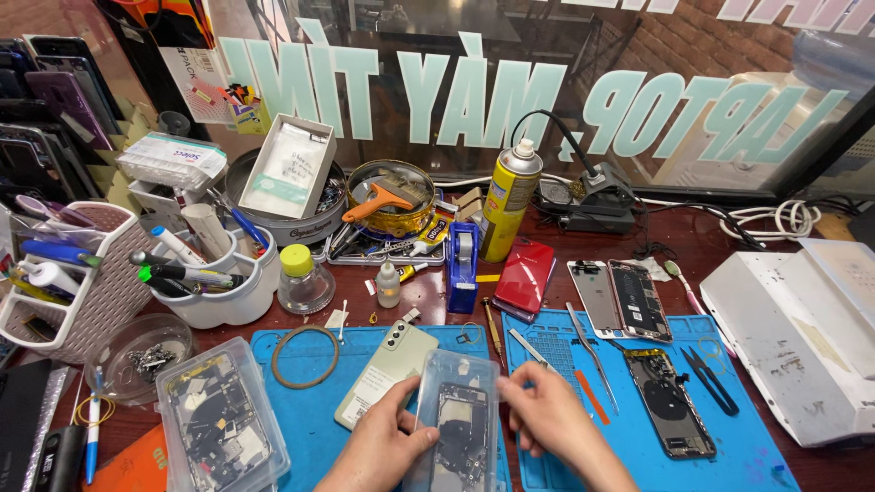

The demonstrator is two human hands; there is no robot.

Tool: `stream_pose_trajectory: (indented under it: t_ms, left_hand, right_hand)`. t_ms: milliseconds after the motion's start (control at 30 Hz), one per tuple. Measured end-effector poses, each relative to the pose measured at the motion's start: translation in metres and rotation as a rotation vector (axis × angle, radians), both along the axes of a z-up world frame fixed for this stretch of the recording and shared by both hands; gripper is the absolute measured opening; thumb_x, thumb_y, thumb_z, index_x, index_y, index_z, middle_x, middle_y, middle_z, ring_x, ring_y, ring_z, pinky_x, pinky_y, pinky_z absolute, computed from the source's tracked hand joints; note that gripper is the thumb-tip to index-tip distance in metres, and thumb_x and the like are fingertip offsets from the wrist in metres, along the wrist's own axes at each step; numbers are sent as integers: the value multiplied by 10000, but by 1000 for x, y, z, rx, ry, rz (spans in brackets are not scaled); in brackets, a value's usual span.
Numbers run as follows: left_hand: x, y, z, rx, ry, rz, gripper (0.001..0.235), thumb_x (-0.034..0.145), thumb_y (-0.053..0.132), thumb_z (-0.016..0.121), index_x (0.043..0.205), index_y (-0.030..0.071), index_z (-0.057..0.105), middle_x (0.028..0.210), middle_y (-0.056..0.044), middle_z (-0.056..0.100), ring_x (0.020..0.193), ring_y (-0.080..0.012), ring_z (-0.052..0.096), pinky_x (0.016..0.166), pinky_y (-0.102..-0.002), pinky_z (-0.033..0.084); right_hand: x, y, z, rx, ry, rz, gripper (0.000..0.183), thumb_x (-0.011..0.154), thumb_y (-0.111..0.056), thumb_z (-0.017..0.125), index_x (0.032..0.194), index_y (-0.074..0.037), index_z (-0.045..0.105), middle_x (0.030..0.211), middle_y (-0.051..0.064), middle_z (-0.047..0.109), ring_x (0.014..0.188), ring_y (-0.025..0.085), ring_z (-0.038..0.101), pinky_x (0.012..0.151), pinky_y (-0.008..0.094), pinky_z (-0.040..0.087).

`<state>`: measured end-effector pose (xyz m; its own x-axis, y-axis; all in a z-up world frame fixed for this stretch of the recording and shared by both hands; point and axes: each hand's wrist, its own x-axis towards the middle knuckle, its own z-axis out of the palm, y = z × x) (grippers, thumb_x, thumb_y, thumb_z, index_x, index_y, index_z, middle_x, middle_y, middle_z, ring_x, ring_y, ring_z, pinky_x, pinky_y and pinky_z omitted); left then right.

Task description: The person applies adhesive to a smartphone frame, aligns and presses the back cover, then uses a small tool to adjust internal components and connectors. The person handles multiple phone parts and tools on a cluttered workbench.

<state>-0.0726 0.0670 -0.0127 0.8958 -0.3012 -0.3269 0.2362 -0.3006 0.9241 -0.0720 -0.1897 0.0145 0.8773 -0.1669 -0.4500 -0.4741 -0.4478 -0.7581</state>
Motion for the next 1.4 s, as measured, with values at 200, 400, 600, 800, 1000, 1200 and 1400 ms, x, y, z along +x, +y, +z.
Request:
stream_pose_trajectory:
  t_ms: [200, 400, 600, 800, 1000, 1200, 1400]
  left_hand:
    - [-3, 5, 26, 547, -188, -113, 805, 842, 367, 793, 1508, 139, 402, 852, -181, 711, 872, -339, 714, 834, -462, 552]
    - [-2, 11, 37, 724, -567, 43, 621, 820, 370, 779, 1344, 141, 539, 1052, -149, 704, 1015, -353, 659, 876, -485, 534]
    - [11, 16, 51, 871, -492, 6, 898, 731, 324, 847, 1490, 119, 413, 1224, -160, 589, 1171, -353, 528, 932, -499, 429]
    - [11, 12, 56, 833, -416, -52, 972, 716, 299, 864, 1531, 141, 359, 1183, -146, 584, 1132, -340, 528, 939, -494, 433]
    - [10, 12, 55, 848, -413, -44, 938, 713, 209, 805, 1537, 147, 363, 1158, -164, 585, 1121, -341, 545, 933, -501, 452]
    - [6, 25, 55, 900, -308, 7, 970, 703, 213, 776, 1564, 174, 333, 1196, -170, 569, 1163, -349, 527, 932, -503, 455]
    - [4, 29, 54, 886, -298, 20, 958, 705, 224, 773, 1560, 167, 344, 1226, -160, 569, 1176, -331, 529, 930, -499, 456]
  right_hand:
    - [-8, 0, 22, -753, -6, 71, 663, 804, -539, 776, 1332, -210, 547, 1011, 97, 693, 977, 315, 712, 814, 480, 571]
    - [-8, 2, 25, -727, 22, 61, 741, 795, -419, 797, 1434, -220, 479, 1163, 90, 700, 1097, 284, 694, 908, 461, 571]
    - [-2, -10, 21, -568, 47, 37, 778, 738, -236, 773, 1464, -202, 497, 1020, 106, 775, 996, 256, 738, 911, 414, 602]
    - [26, -42, 18, -616, -46, -95, 756, 728, -240, 796, 1440, -196, 544, 1072, 107, 734, 1011, 268, 739, 925, 418, 588]
    - [47, -44, 14, -768, -88, -100, 659, 752, -319, 845, 1354, -174, 618, 1125, 111, 721, 1042, 286, 716, 900, 443, 573]
    - [53, 1, 21, -559, -698, 186, 306, 819, -234, 763, 1097, -108, 735, 988, 79, 753, 860, 257, 748, 755, 379, 594]
    - [95, 79, 14, -519, -905, 609, 176, 859, -110, 679, 1026, -76, 720, 1005, 109, 724, 874, 349, 710, 744, 444, 567]
